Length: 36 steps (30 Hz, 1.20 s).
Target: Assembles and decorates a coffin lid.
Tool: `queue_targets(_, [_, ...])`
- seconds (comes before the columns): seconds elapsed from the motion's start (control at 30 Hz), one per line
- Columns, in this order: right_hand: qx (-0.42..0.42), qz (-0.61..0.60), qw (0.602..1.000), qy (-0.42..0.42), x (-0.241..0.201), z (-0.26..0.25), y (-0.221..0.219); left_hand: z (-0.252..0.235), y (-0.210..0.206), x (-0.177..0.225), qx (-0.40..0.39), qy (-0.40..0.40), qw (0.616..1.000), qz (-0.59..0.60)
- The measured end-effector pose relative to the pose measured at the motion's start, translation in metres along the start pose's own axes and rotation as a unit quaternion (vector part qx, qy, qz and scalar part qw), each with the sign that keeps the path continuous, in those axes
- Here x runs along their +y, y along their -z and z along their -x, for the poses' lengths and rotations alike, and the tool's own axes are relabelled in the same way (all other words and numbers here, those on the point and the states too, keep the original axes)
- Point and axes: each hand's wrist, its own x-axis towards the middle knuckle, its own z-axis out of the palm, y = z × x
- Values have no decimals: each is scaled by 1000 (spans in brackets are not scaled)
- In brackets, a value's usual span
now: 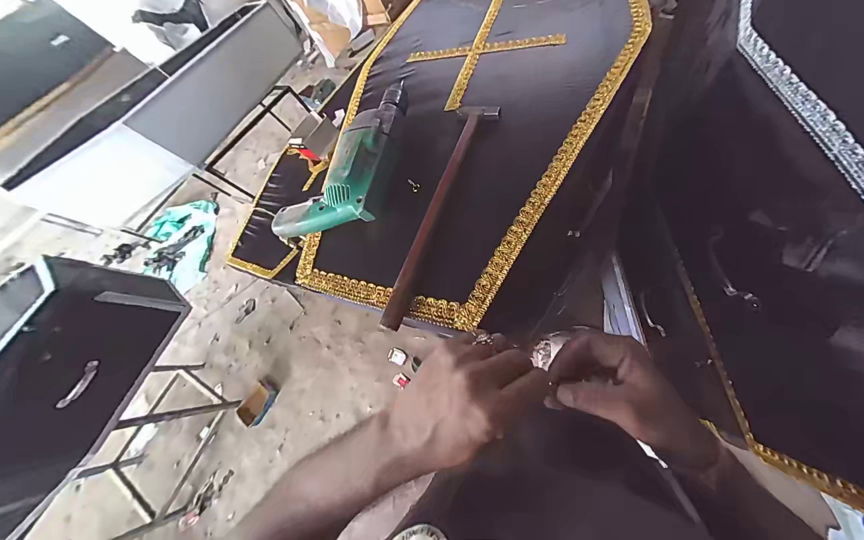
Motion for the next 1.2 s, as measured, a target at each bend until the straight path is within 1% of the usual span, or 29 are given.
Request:
queue_targets(0.07, [-59, 133, 989, 29, 3, -1, 2, -2, -1, 1, -26, -2, 999, -24])
queue_targets(0.1, [-81, 167, 981, 49, 5, -3, 2, -3, -2, 2, -28, 4, 999, -27])
queue_targets(0.13, [-84, 179, 978, 70, 7, -4, 2, -4, -4, 3, -21, 15, 999, -26])
queue_targets(0.2, [-52, 191, 974, 114, 9, -6, 2, -4, -7, 4, 7, 49, 999, -20])
queue_targets(0.3, [-1, 257, 952, 165, 13, -5, 5, 3, -19, 9, 81, 118, 990, 10])
queue_targets(0.33, [15, 265, 950, 168, 15, -4, 7, 10, -22, 11, 125, 134, 982, 39])
queue_targets(0.37, [35, 256, 953, 160, 18, -4, 10, 19, -24, 13, 189, 145, 969, 65])
queue_targets(0.4, [58, 234, 960, 145, 20, -6, 13, 31, -24, 13, 265, 162, 948, 69])
queue_targets(0.43, [85, 211, 965, 127, 21, -9, 15, 45, -22, 9, 343, 195, 918, 43])
queue_targets(0.5, [134, 189, 968, 100, 18, -22, 20, 68, -16, -18, 499, 258, 827, -32])
queue_targets(0.53, [154, 186, 965, 101, 17, -32, 21, 78, -13, -39, 551, 300, 777, -60])
queue_targets(0.57, [174, 191, 959, 113, 18, -43, 22, 86, -10, -63, 584, 354, 727, -72])
queue_targets(0.6, [190, 200, 952, 134, 21, -55, 23, 93, -8, -85, 600, 418, 680, -54])
queue_targets(0.63, [204, 211, 942, 162, 26, -67, 23, 96, -5, -106, 610, 471, 637, -10])
queue_targets(0.67, [216, 223, 932, 188, 30, -78, 22, 94, -3, -124, 623, 501, 599, 47])
queue_targets(0.7, [226, 238, 921, 207, 35, -88, 22, 90, -2, -137, 632, 513, 573, 100])
queue_targets(0.73, [237, 254, 910, 225, 40, -96, 22, 84, -4, -145, 641, 508, 560, 132])
queue_targets(0.8, [248, 280, 895, 244, 49, -107, 22, 81, -9, -154, 652, 495, 555, 146])
queue_targets(0.9, [240, 297, 891, 247, 57, -115, 22, 91, -7, -166, 655, 501, 539, 172])
queue_targets(0.97, [234, 279, 895, 256, 62, -119, 24, 89, -6, -167, 651, 505, 528, 208])
queue_targets(1.03, [234, 260, 899, 264, 65, -121, 25, 81, -8, -165, 674, 492, 515, 194])
queue_targets(1.1, [231, 261, 897, 271, 66, -120, 25, 79, -13, -163, 683, 502, 508, 151])
queue_targets(1.2, [222, 268, 895, 279, 66, -122, 28, 80, -17, -164, 678, 515, 514, 105])
